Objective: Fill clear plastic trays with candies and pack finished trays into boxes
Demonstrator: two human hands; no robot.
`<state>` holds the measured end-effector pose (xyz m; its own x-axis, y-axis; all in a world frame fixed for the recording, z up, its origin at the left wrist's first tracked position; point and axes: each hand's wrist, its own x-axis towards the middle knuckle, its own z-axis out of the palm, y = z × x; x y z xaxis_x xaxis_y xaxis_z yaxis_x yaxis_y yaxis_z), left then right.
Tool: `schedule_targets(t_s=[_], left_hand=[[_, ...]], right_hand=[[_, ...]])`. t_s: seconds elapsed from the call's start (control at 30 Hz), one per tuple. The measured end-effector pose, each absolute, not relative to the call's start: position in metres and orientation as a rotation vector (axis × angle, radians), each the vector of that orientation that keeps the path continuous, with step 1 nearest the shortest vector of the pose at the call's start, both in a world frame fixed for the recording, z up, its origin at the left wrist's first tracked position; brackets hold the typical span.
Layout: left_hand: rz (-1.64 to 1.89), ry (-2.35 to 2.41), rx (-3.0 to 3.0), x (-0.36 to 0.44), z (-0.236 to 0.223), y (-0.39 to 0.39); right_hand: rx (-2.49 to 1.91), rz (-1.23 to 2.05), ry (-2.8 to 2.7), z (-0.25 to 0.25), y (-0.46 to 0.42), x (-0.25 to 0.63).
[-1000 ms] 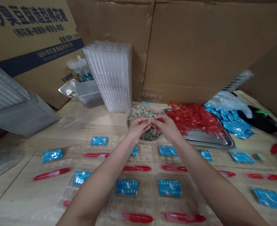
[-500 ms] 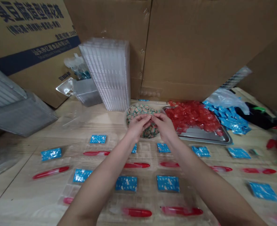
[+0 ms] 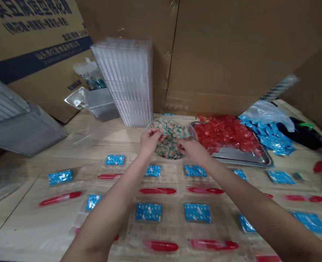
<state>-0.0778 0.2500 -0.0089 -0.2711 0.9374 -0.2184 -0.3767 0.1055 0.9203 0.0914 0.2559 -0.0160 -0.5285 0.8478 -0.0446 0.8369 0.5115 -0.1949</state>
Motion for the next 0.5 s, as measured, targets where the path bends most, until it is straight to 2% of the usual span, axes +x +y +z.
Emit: schedule_targets(t_s=[0.2, 0.4, 0.5], left_hand=[[1.412, 1.228, 0.651, -0.073, -0.011, 0.248], [1.380, 1.229, 0.666, -0.071, -0.014, 0.246], [1.362, 1.241, 0.681, -0.068, -0.014, 0.245]], right_hand=[[-1.526, 0.250, -2.606, -0.019, 0.258, 0.096], [-1.545, 0.679, -2.339, -0.017, 0.267, 0.109], [-1.524, 0.541, -2.441, -0.016, 0.271, 0.111]])
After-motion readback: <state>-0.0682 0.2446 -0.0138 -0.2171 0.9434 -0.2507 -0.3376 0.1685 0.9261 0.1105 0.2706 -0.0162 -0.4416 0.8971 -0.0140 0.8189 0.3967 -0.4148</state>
